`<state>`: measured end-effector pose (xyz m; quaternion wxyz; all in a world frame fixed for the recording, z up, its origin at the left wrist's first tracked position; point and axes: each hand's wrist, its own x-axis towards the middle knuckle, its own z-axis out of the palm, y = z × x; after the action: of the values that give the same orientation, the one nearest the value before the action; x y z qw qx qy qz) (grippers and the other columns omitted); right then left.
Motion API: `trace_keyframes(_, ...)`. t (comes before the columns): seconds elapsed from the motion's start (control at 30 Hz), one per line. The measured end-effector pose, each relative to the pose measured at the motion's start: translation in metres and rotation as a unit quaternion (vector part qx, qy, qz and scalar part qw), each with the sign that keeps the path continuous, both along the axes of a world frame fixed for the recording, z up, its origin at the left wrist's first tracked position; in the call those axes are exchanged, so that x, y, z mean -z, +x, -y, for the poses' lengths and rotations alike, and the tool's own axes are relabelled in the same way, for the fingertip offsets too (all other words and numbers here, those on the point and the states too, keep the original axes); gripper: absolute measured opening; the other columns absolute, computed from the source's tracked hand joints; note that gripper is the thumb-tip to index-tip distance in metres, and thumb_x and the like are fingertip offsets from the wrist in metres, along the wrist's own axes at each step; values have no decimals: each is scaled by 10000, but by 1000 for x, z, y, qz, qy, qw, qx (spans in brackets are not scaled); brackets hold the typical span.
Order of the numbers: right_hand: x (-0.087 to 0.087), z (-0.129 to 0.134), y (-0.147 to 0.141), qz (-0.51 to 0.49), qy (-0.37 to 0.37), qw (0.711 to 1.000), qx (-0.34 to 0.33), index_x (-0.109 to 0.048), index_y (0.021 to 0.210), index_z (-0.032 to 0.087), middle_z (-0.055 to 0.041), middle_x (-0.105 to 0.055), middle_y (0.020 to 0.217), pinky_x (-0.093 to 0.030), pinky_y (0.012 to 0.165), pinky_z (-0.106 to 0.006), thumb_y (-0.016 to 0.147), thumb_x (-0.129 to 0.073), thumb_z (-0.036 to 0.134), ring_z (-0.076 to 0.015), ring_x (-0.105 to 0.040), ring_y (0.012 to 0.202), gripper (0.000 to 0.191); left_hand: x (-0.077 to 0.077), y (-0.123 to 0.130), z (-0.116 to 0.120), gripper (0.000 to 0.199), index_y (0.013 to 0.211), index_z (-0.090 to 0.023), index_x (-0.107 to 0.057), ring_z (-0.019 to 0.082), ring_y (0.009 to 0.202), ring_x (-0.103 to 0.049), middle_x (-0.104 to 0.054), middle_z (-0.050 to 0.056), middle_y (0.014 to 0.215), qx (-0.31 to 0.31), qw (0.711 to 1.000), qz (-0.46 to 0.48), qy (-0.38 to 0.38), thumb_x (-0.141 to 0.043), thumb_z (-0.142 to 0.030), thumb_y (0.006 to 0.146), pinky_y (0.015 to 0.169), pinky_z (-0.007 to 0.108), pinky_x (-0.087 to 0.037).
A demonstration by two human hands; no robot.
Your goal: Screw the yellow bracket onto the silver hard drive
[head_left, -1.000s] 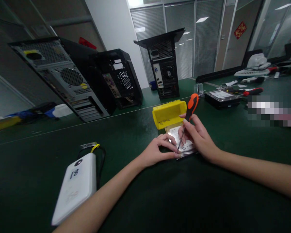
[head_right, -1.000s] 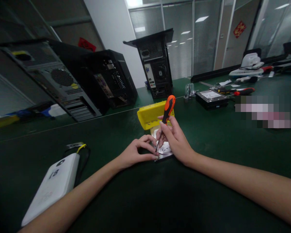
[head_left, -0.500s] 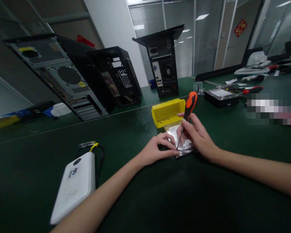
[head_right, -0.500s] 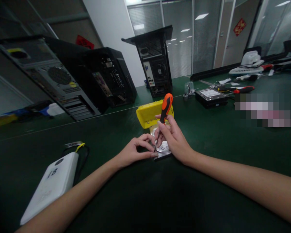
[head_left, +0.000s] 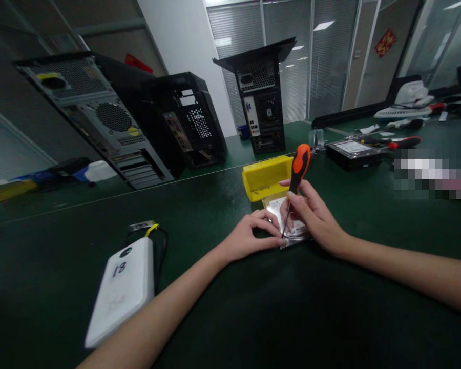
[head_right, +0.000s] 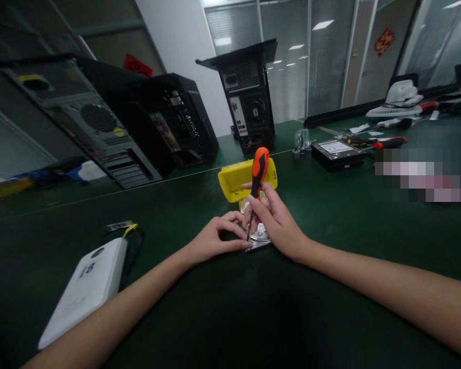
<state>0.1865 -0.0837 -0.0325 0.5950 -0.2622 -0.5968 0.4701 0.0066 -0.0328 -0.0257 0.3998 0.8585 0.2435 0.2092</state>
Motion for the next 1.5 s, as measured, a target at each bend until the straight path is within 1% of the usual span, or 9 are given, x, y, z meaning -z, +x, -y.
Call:
trace_keyframes(0.2,0,-2,0,-11,-11,1000,2,-384,1196,260,30,-524,688,-438,553,-247,931,-409,354,-84,-507,546,282,-2,0,0,125,842,-205,-736,190,978,-543,-588,45,975,0,1000,19,-16,-715,-266,735,938,370,-405)
trace_keyframes(0.33,1,-3,1,-24,-19,999,20,-384,1196,272,32,-494,671,-420,535,-246,928,-408,378,-84,-482,536,289,-2,0,-1,144,848,-195,-744,191,964,-546,-586,55,977,-35,998,28,-40,-649,-292,800,927,366,-405)
trace_keyframes(0.43,1,-1,0,-17,-14,1000,4,-382,1204,276,28,-499,677,-438,558,-255,927,-415,366,-90,-492,552,293,0,0,-3,179,844,-201,-746,190,958,-542,-585,54,986,-64,996,32,-54,-609,-316,831,918,371,-406)
trace_keyframes(0.57,2,1,-1,18,6,1000,0,-381,1228,286,23,-511,688,-459,607,-283,928,-415,345,-103,-501,569,307,2,0,-3,177,810,-195,-743,187,947,-541,-591,49,967,-67,995,39,-58,-614,-316,826,920,374,-408)
trace_keyframes(0.73,4,2,0,65,22,998,5,-389,1280,277,20,-496,665,-446,611,-290,924,-425,350,-116,-493,591,365,3,0,-2,173,788,-182,-734,186,950,-546,-594,50,963,-54,996,49,-58,-617,-305,825,932,374,-404)
trace_keyframes(0.87,6,4,0,86,26,996,9,-377,1317,267,12,-506,714,-439,618,-278,926,-426,336,-109,-497,619,401,2,0,-2,168,766,-173,-724,183,948,-551,-596,50,955,-32,996,61,-62,-615,-286,826,938,372,-400)
trace_keyframes(1.13,7,4,-1,92,27,995,6,-363,1345,290,-2,-499,739,-439,611,-295,922,-419,354,-125,-495,633,432,-2,1,1,210,718,-166,-716,196,930,-559,-601,49,915,-6,996,59,-69,-616,-322,815,915,368,-419)
trace_keyframes(1.3,8,4,0,103,32,994,19,-389,1333,303,-6,-497,771,-447,621,-294,920,-427,347,-121,-495,643,417,-3,2,3,186,720,-168,-711,196,935,-560,-599,44,905,2,995,67,-72,-611,-291,819,915,356,-417)
trace_keyframes(1.5,6,4,-1,116,39,992,23,-396,1336,280,-5,-508,756,-455,660,-293,924,-427,330,-120,-503,666,417,-3,2,3,161,732,-175,-711,189,933,-561,-602,41,906,15,994,77,-71,-605,-256,822,916,364,-408)
